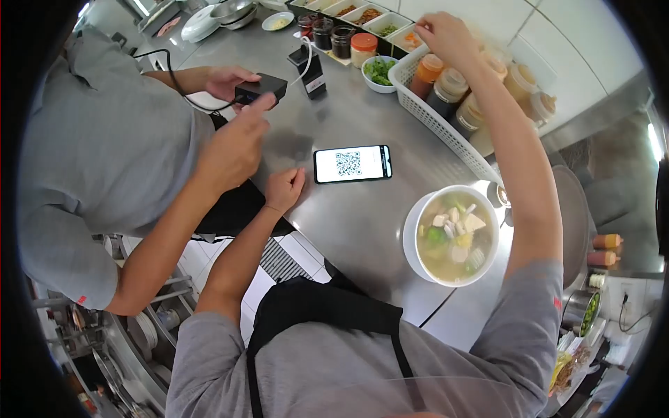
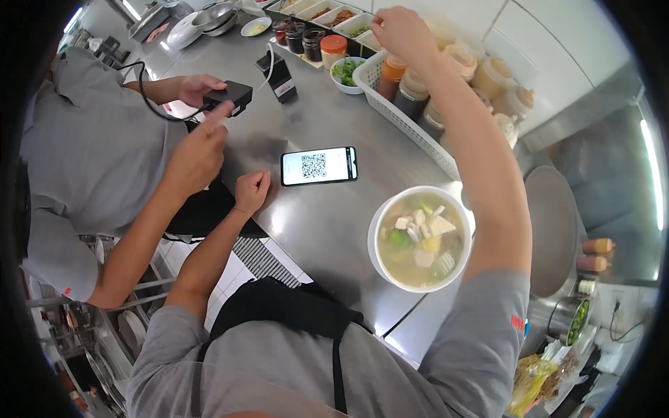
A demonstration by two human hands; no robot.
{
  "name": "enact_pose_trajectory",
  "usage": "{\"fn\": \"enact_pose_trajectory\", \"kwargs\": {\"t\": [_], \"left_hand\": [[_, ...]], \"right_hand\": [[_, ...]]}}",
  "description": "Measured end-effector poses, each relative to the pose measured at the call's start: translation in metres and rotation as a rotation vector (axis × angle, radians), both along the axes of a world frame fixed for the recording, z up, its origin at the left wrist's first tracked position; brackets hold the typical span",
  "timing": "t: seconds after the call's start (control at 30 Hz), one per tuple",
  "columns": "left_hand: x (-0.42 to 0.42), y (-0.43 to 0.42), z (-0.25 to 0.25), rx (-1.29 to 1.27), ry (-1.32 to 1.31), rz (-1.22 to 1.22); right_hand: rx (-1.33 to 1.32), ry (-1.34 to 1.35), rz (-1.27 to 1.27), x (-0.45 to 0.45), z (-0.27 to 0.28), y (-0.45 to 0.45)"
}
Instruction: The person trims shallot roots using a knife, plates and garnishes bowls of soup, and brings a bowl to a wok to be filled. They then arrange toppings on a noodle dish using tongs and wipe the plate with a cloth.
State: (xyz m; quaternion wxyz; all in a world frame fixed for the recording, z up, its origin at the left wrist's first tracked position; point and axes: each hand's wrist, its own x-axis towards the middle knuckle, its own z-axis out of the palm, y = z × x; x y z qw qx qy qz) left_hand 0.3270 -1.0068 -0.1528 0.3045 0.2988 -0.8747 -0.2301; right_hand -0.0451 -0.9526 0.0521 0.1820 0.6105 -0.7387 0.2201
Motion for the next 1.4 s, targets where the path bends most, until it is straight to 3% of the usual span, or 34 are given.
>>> {"fn": "enact_pose_trajectory", "kwargs": {"t": [0.07,0.13,0.23,0.4,0.47,0.5,0.53,0.6,0.83,0.9,1.03,1.23,1.4], "left_hand": [[0.0,0.0,0.006,0.036,0.019,-0.019],[-0.001,-0.004,0.004,0.017,0.004,-0.027],[-0.002,-0.001,0.005,0.023,-0.04,-0.019],[-0.002,-0.004,0.004,0.05,-0.057,-0.005],[-0.002,-0.004,0.004,0.066,0.004,-0.04],[-0.002,-0.004,0.006,0.047,-0.019,-0.033],[-0.002,-0.004,0.007,0.048,-0.018,-0.033],[-0.003,-0.004,0.009,0.047,-0.043,-0.045],[-0.005,-0.002,0.006,0.101,0.029,-0.07],[-0.004,-0.004,0.004,0.087,-0.006,-0.04],[-0.005,-0.006,0.005,0.084,-0.002,-0.064],[-0.004,-0.003,0.006,0.124,-0.001,-0.079],[-0.005,-0.004,0.007,0.102,0.02,-0.08]], "right_hand": [[0.201,-0.035,-0.059,-0.039,-0.027,-0.071],[0.212,0.033,-0.12,-0.092,-0.081,-0.156],[0.295,0.078,-0.186,-0.107,-0.12,-0.204],[0.483,-0.031,-0.288,-0.084,-0.105,-0.222],[0.708,-0.254,-0.466,-0.044,-0.072,-0.194],[1.101,-0.613,-0.776,-0.063,-0.062,-0.243],[1.101,-0.612,-0.777,-0.086,-0.087,-0.261],[0.756,-0.339,-0.431,-0.135,-0.158,-0.265],[0.745,-0.077,-0.474,-0.096,-0.098,-0.219],[0.589,-0.076,-0.483,-0.077,-0.067,-0.192],[0.491,0.14,-0.465,-0.09,-0.079,-0.186],[0.66,-0.19,-0.384,-0.068,-0.088,-0.194],[0.387,-0.702,-0.434,-0.109,-0.122,-0.218]]}}
